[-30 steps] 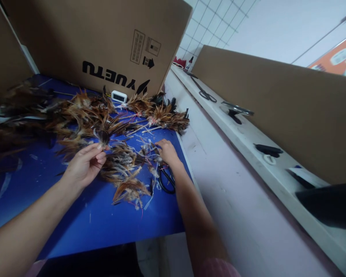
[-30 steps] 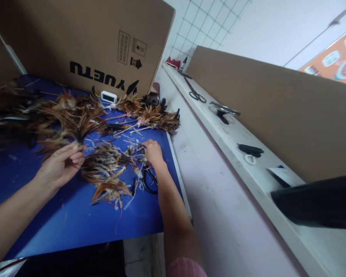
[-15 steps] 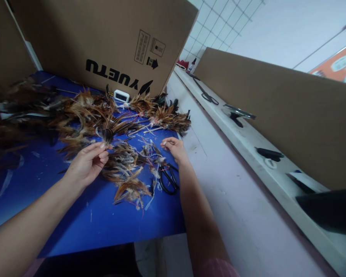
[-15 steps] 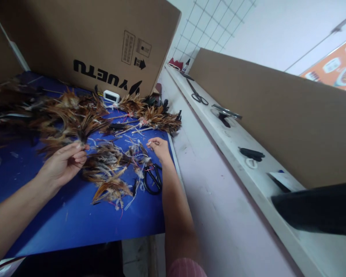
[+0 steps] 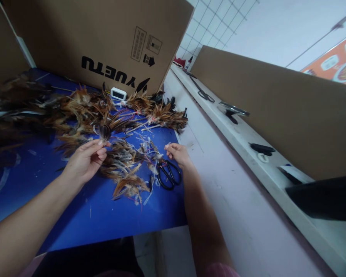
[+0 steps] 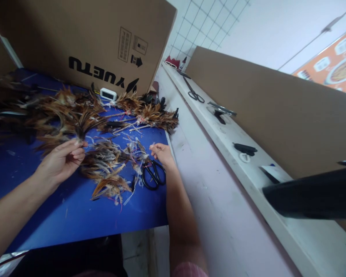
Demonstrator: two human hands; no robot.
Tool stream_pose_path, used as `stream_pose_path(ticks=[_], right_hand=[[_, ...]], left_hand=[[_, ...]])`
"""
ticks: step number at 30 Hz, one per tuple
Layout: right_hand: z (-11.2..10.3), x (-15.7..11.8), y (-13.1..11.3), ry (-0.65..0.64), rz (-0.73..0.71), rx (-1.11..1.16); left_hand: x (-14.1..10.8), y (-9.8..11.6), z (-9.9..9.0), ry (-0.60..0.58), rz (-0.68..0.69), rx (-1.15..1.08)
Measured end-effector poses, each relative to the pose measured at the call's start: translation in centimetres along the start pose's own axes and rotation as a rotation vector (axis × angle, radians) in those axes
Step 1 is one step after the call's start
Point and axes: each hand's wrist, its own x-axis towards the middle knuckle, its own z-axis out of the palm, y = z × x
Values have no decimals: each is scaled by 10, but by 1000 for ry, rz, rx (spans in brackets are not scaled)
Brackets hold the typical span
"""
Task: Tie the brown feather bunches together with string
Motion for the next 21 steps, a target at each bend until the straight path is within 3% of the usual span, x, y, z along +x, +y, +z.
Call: stream_pose_path(ticks=[11,21], right_hand=[[4,-1,3,39,-10,-8],[31,-17,-19,-24,-77,128]], left_hand=[[0,4,1,9,16,-18],[-2,2,5,31,-10,11]])
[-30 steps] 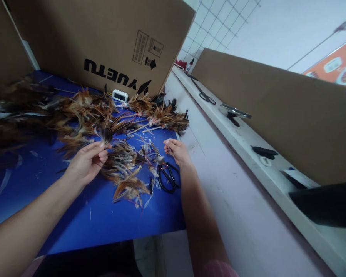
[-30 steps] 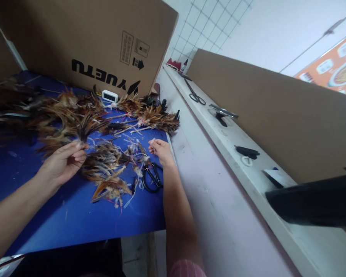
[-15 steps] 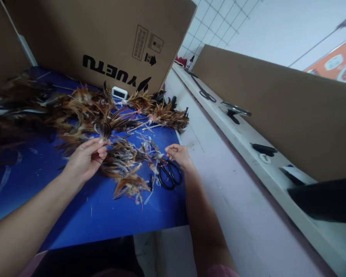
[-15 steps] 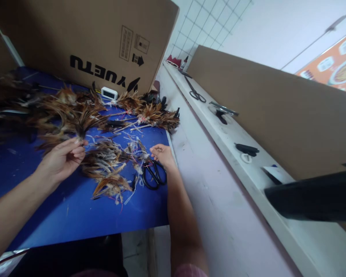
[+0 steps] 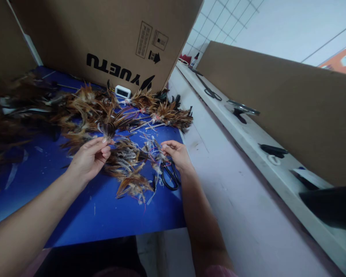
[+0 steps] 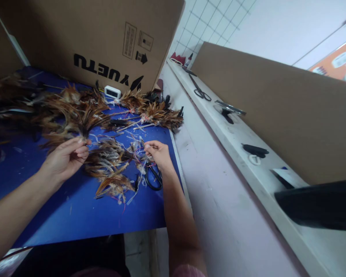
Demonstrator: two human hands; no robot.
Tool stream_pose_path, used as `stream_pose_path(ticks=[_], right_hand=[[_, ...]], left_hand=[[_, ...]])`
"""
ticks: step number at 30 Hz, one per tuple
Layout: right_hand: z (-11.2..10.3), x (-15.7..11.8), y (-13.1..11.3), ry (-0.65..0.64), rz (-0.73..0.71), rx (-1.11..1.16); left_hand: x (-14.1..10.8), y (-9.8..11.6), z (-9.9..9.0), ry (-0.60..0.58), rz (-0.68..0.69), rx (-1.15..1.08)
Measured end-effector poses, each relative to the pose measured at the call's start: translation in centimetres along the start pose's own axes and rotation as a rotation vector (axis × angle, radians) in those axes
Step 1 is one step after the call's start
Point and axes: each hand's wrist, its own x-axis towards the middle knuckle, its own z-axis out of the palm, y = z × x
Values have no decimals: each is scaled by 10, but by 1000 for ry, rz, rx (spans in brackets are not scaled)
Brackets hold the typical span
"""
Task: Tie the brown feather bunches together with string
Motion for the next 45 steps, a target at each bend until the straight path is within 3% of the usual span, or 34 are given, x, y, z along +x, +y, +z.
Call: stream_pose_path(ticks=[4,11,18,30,36,45], right_hand=[[18,-12,-12,-7,-66,-14],[54,-35,-20,-227,-67,-38],[75,-44,-22,-326,-16,-98],[84,-46,-11,-338,-86,-145],[86,-50,-11,-349,-115,-91],[89,-55,-16,-326,-43,-113]], left_hand=[[-2,-4,-2,-48,-10,52],[-12,-16,-1,-180,-122,196],[-20,-25,0,-257,-216,284],[-24,-28,3,-263,-219,430],[-26,-27,7,-239,-158,492],[-23,-29,3,-228,-47,557]])
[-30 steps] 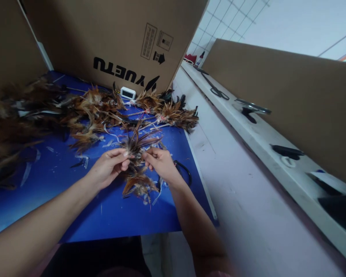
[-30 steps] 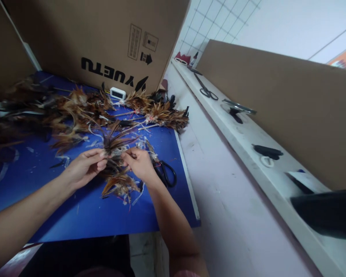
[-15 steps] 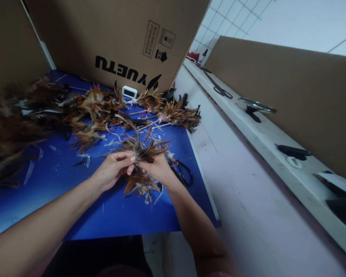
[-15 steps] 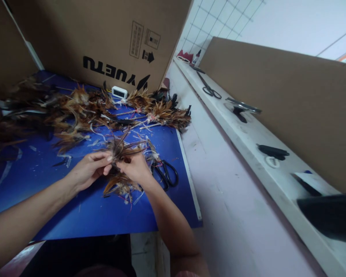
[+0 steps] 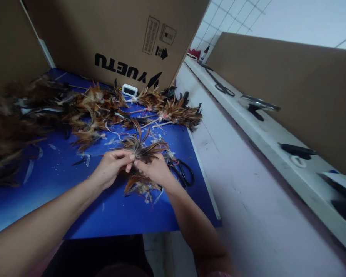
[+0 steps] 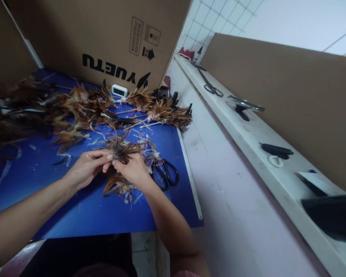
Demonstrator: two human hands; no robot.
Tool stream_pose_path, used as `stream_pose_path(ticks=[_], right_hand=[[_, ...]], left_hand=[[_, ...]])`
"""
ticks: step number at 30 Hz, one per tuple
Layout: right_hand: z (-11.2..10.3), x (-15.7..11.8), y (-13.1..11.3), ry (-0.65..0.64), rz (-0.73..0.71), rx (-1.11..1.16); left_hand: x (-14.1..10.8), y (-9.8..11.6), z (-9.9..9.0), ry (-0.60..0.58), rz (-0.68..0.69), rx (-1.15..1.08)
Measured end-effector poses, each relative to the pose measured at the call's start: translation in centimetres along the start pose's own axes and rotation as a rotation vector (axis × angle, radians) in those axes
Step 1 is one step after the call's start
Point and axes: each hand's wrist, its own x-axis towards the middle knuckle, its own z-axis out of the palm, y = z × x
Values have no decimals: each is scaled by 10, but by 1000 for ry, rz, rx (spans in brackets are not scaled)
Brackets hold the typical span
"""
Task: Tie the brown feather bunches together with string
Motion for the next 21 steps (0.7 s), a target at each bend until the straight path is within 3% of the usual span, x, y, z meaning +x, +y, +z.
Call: stream_pose_path(ticks=[7,14,21], right_hand=[[-6,0,13,64,-52,-125],[-8,-15,1,132,-209,-348],[-1,-38,-19,164,-494,-1027]], left_hand=[[2,3,-1,78,30,1],[4,-3,-6,144,253,256],[-3,3,-6,130,569,651]])
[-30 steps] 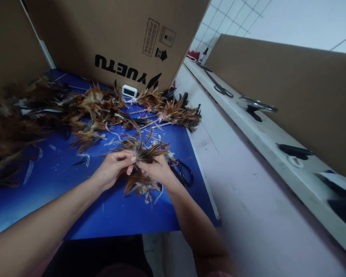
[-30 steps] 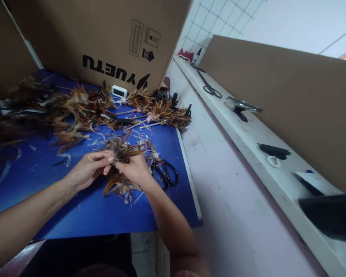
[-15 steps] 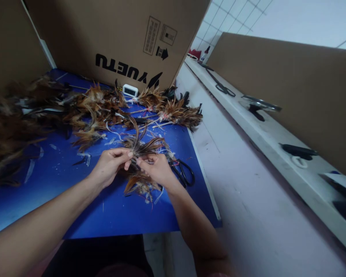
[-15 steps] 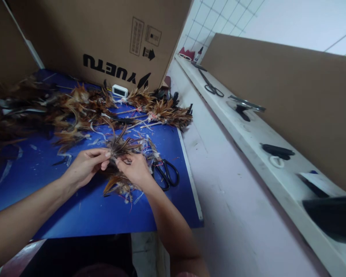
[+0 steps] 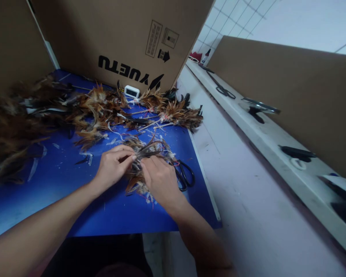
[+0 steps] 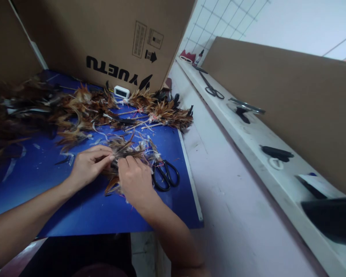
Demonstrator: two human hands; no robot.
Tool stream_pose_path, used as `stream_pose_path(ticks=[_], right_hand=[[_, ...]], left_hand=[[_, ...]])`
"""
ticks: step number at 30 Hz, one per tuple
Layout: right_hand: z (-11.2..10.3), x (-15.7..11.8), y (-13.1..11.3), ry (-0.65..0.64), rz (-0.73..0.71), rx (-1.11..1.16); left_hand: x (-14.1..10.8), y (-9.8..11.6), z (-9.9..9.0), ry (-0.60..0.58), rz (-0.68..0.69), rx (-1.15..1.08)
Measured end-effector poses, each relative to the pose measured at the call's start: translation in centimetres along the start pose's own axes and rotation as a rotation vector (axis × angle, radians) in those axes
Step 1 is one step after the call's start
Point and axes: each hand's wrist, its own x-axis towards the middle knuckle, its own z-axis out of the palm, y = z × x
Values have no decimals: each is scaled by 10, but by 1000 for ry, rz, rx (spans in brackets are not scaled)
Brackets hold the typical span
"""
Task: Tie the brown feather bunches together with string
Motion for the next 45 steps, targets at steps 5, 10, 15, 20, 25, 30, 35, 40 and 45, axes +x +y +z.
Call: stream_pose_path(ticks=[5,10,15,20,25,30,35,40,45], right_hand=[[-17,7,-4,-51,-178,-229],[-35,32,9,-201,-263,-140],[-39,62,37,-366,-189,395],[-30,75,58,-567,73,874],[-8,64,69,-592,328,1308],[17,52,63,-495,513,1513],[28,41,36,-358,549,1601],[33,33,8,-101,513,1490],[43,33,-5,85,608,1443]], left_hand=[[-3,2,1,-62,281,140],[-6,-3,1,-77,548,282],[-3,0,0,-80,552,231],[-2,6,-1,-76,499,98],[-2,6,-2,-80,266,-136],[-1,4,-2,-104,-13,-417],[1,-2,3,16,-160,-531],[2,-10,4,129,-156,-469],[2,-11,1,235,34,-114]])
